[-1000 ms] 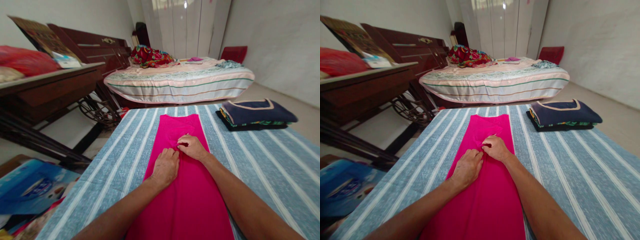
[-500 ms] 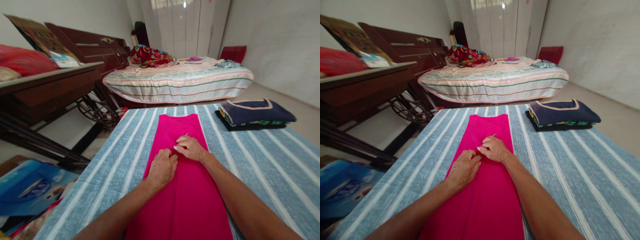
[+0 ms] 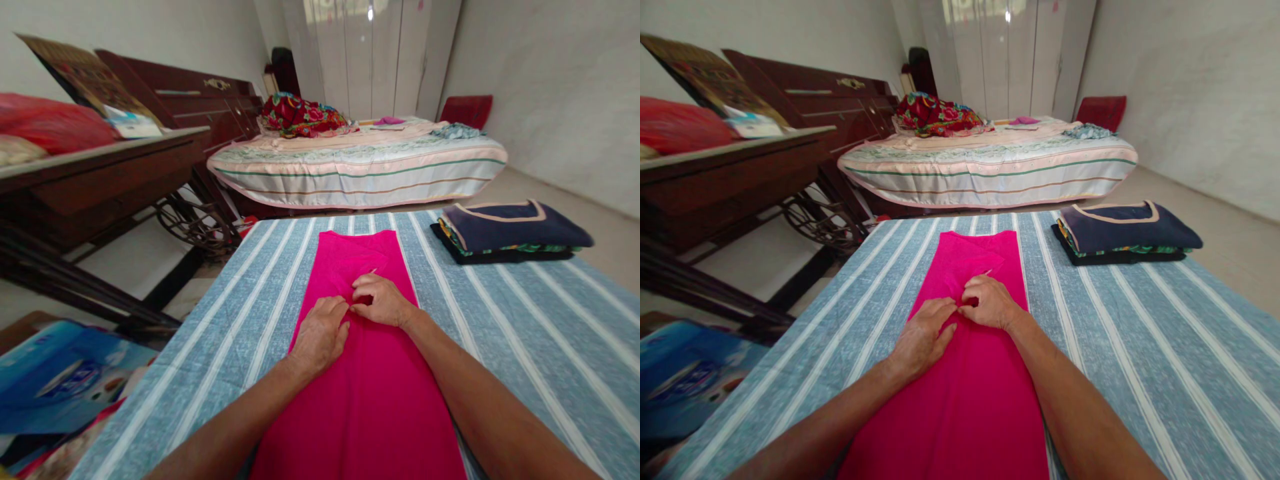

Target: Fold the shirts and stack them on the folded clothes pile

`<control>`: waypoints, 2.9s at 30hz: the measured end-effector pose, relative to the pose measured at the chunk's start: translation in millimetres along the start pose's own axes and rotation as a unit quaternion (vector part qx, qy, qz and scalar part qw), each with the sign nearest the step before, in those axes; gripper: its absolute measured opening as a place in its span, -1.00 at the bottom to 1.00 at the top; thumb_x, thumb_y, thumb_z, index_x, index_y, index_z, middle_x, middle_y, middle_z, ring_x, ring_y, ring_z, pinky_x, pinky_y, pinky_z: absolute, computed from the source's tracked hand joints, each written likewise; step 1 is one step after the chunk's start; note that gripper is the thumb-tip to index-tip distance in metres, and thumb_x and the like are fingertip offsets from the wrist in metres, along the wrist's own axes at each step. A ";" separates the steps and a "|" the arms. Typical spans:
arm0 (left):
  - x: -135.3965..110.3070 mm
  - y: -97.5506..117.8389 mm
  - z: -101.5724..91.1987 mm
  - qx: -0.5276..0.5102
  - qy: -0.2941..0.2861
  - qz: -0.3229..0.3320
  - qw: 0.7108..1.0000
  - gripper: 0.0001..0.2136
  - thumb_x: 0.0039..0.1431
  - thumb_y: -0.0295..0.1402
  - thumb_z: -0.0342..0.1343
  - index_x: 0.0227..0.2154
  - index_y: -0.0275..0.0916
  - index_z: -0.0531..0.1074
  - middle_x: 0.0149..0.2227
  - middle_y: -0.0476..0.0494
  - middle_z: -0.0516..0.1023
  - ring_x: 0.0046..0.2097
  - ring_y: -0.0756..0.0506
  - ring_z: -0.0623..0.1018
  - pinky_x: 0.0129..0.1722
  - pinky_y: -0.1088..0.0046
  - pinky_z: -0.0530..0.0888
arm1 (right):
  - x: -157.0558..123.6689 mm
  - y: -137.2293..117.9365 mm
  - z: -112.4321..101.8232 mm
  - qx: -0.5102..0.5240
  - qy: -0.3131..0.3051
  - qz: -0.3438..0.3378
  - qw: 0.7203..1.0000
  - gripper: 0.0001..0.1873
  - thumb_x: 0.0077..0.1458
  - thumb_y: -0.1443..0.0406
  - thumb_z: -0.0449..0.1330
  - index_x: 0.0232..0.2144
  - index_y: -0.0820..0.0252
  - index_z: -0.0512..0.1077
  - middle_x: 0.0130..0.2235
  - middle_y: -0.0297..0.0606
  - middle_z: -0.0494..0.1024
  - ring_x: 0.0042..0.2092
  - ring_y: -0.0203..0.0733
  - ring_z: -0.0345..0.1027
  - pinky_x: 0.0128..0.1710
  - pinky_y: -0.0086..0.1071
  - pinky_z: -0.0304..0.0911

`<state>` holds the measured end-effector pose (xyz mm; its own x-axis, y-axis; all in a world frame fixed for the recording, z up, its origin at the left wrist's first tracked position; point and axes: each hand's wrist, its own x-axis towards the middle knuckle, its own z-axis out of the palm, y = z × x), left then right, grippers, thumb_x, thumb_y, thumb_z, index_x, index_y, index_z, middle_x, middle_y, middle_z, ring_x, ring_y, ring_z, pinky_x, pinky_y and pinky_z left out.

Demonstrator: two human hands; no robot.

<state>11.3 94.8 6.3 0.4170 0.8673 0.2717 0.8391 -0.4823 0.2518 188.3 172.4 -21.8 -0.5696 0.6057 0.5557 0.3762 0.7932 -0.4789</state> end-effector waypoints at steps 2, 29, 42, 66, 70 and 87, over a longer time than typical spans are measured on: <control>-0.3 0.0 1.5 0.007 -0.004 0.000 1.000 -0.76 0.13 -0.47 -0.03 -0.14 -0.26 0.41 -0.09 -0.22 0.46 -0.03 -0.17 0.41 0.02 0.19 0.39 | 0.1 -0.2 -0.3 0.022 0.008 0.006 1.000 -0.92 -0.08 0.37 0.31 -0.51 0.15 0.45 -0.34 -0.26 0.50 -0.24 -0.18 0.37 -0.19 -0.33 0.25; -3.5 -12.0 6.8 0.059 0.050 0.097 0.992 -0.74 0.17 -0.49 -0.06 -0.11 -0.28 0.41 -0.07 -0.24 0.49 -0.01 -0.17 0.47 0.04 0.19 0.43 | 1.0 7.6 0.1 -0.118 0.081 0.077 0.987 -0.82 0.03 0.49 0.09 -0.50 0.17 0.42 -0.40 -0.28 0.48 -0.27 -0.21 0.30 -0.20 -0.39 0.14; -6.7 -12.3 4.9 0.125 0.025 0.093 0.987 -0.73 0.17 -0.49 -0.05 -0.09 -0.28 0.41 0.01 -0.26 0.46 0.12 -0.20 0.40 0.10 0.16 0.40 | 1.7 5.2 -2.6 -0.214 -0.005 0.213 0.953 -0.79 0.19 0.29 0.06 -0.42 0.17 0.45 -0.30 -0.23 0.47 -0.18 -0.16 0.27 -0.13 -0.32 0.05; -10.9 -18.9 20.7 0.073 0.041 0.095 0.992 -0.66 0.16 -0.52 -0.08 -0.01 -0.23 0.35 0.09 -0.21 0.42 0.13 -0.15 0.39 0.08 0.20 0.38 | -2.1 37.4 -16.7 -0.212 0.057 0.297 0.929 -0.70 0.12 0.39 0.09 -0.08 0.27 0.43 -0.07 -0.14 0.49 -0.03 -0.17 0.33 0.01 -0.37 0.19; -11.4 -17.4 20.7 0.061 0.051 0.088 0.993 -0.68 0.15 -0.52 -0.07 -0.04 -0.23 0.38 0.07 -0.22 0.44 0.13 -0.15 0.40 0.09 0.22 0.38 | 4.4 45.4 -23.0 -0.232 0.041 0.306 0.922 -0.60 0.06 0.41 0.14 -0.01 0.21 0.41 -0.06 -0.14 0.48 -0.02 -0.11 0.32 0.00 -0.32 0.21; -11.2 -14.2 14.8 0.031 0.061 0.094 0.993 -0.71 0.17 -0.52 -0.07 -0.07 -0.25 0.37 0.05 -0.20 0.46 0.13 -0.17 0.40 0.07 0.16 0.43 | 6.4 74.1 -22.1 -0.201 0.092 0.338 0.915 -0.81 0.08 0.32 0.09 -0.34 0.12 0.52 -0.24 -0.28 0.52 -0.22 -0.17 0.38 -0.23 -0.36 0.21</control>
<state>-0.1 93.7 -14.1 0.5259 0.7402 0.4191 0.7721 -0.6221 0.1299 228.7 236.4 -38.7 0.0125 0.9376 0.3475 0.8565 0.1693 -0.4876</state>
